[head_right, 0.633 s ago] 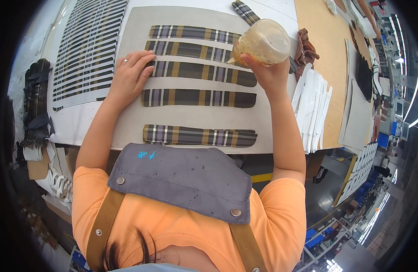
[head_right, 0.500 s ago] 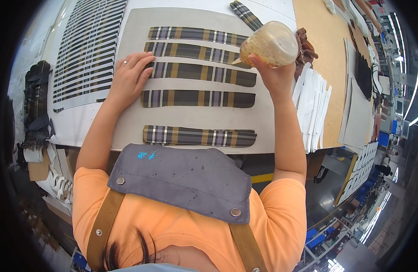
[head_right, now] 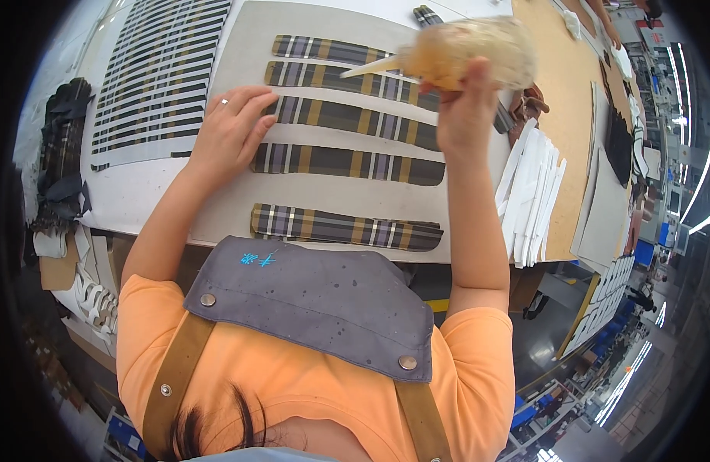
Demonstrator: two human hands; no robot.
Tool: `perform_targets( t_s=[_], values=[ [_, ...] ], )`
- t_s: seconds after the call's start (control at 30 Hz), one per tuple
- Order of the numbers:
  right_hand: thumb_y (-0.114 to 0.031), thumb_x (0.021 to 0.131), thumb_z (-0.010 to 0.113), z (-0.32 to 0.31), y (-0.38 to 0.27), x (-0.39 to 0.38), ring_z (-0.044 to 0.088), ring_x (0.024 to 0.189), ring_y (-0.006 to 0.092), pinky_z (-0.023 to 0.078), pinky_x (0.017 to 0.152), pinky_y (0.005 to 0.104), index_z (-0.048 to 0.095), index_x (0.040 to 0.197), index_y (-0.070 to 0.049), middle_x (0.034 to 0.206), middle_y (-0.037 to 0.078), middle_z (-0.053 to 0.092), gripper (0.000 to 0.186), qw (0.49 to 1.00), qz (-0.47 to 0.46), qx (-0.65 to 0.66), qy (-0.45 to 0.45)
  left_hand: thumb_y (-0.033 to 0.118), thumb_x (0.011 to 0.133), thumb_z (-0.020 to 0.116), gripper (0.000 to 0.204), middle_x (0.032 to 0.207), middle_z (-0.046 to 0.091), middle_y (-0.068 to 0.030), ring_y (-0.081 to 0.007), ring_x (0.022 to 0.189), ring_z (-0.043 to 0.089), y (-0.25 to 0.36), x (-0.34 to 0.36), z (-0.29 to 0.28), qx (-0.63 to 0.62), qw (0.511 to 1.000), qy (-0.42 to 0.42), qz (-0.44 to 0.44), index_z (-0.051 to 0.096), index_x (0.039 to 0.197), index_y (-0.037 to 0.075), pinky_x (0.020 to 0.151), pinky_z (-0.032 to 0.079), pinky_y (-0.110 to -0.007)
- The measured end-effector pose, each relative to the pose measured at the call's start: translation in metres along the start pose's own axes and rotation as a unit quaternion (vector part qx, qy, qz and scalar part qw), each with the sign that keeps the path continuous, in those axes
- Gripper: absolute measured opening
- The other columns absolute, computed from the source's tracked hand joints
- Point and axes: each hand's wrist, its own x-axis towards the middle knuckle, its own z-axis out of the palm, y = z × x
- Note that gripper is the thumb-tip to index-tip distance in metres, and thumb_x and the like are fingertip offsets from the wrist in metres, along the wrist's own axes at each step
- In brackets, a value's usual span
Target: Applying glue and attaching lining material to plaid leather straps.
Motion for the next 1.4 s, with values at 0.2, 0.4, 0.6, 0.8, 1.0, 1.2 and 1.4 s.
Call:
perform_targets(
  t_s=[0.2, 0.4, 0.6, 0.8, 1.0, 1.2, 1.4],
  values=[
    [-0.029, 0.084, 0.072, 0.077, 0.029, -0.010, 0.063, 0.083, 0.0152, 0.052, 0.070, 0.0300, 0.055, 0.112, -0.002, 0.100, 0.007, 0.063, 0.042, 0.982, -0.071, -0.098, -0.148, 0.021, 0.091, 0.055, 0.026, 0.119, 0.059, -0.0067, -0.0228, 0.115, 0.053, 0.006, -0.029, 0.001, -0.037, 0.999, -0.015, 0.011, 0.059, 0.112, 0.005, 0.098, 0.035, -0.037],
    [-0.022, 0.073, 0.081, 0.102, 0.039, -0.006, 0.064, 0.086, 0.0179, 0.051, 0.076, 0.0301, 0.063, 0.102, -0.002, 0.094, 0.006, 0.068, 0.041, 0.941, -0.109, -0.203, -0.248, 0.022, 0.091, 0.055, 0.027, 0.121, 0.057, -0.0057, -0.0204, 0.118, 0.052, 0.006, -0.029, 0.002, -0.030, 0.999, -0.024, 0.019, 0.060, 0.112, 0.005, 0.101, 0.033, -0.038],
    [-0.032, 0.068, 0.084, 0.099, 0.047, -0.005, 0.056, 0.105, 0.0231, 0.043, 0.090, 0.0352, 0.066, 0.102, -0.008, 0.104, 0.006, 0.066, 0.045, 0.911, -0.126, -0.297, -0.255, 0.023, 0.092, 0.054, 0.028, 0.122, 0.058, -0.0056, -0.0215, 0.116, 0.054, 0.006, -0.029, 0.002, -0.038, 0.999, -0.038, 0.002, 0.058, 0.114, 0.007, 0.101, 0.033, -0.037],
    [-0.034, 0.067, 0.085, 0.084, 0.037, -0.005, 0.053, 0.109, 0.0221, 0.042, 0.093, 0.0350, 0.066, 0.103, -0.009, 0.106, 0.005, 0.065, 0.047, 0.899, -0.141, -0.338, -0.242, 0.023, 0.093, 0.053, 0.027, 0.121, 0.058, -0.0057, -0.0214, 0.116, 0.053, 0.007, -0.028, 0.003, -0.036, 0.999, -0.034, 0.003, 0.058, 0.114, 0.007, 0.100, 0.033, -0.037],
    [-0.029, 0.065, 0.087, 0.052, 0.023, -0.010, 0.062, 0.096, 0.0208, 0.046, 0.088, 0.0321, 0.064, 0.104, -0.005, 0.105, 0.006, 0.066, 0.051, 0.918, -0.110, -0.309, -0.222, 0.022, 0.093, 0.053, 0.025, 0.119, 0.059, -0.0063, -0.0214, 0.117, 0.053, 0.006, -0.029, 0.005, -0.036, 0.999, -0.023, 0.008, 0.059, 0.113, 0.007, 0.100, 0.034, -0.037],
    [-0.026, 0.067, 0.086, 0.016, 0.008, -0.019, 0.063, 0.095, 0.0169, 0.049, 0.085, 0.0304, 0.059, 0.110, -0.002, 0.102, 0.007, 0.067, 0.056, 0.915, -0.132, -0.338, -0.175, 0.019, 0.093, 0.054, 0.025, 0.121, 0.059, -0.0069, -0.0219, 0.117, 0.053, 0.007, -0.030, 0.006, -0.034, 0.999, -0.020, 0.002, 0.059, 0.113, 0.006, 0.100, 0.033, -0.037],
    [-0.018, 0.069, 0.085, -0.019, -0.007, -0.029, 0.063, 0.094, 0.0159, 0.050, 0.084, 0.0296, 0.060, 0.110, -0.001, 0.102, 0.007, 0.067, 0.052, 0.923, -0.133, -0.333, -0.139, 0.018, 0.093, 0.054, 0.024, 0.120, 0.059, -0.0073, -0.0231, 0.116, 0.053, 0.011, -0.027, 0.002, -0.026, 0.999, -0.025, -0.003, 0.059, 0.113, 0.006, 0.099, 0.034, -0.036]
  ],
)
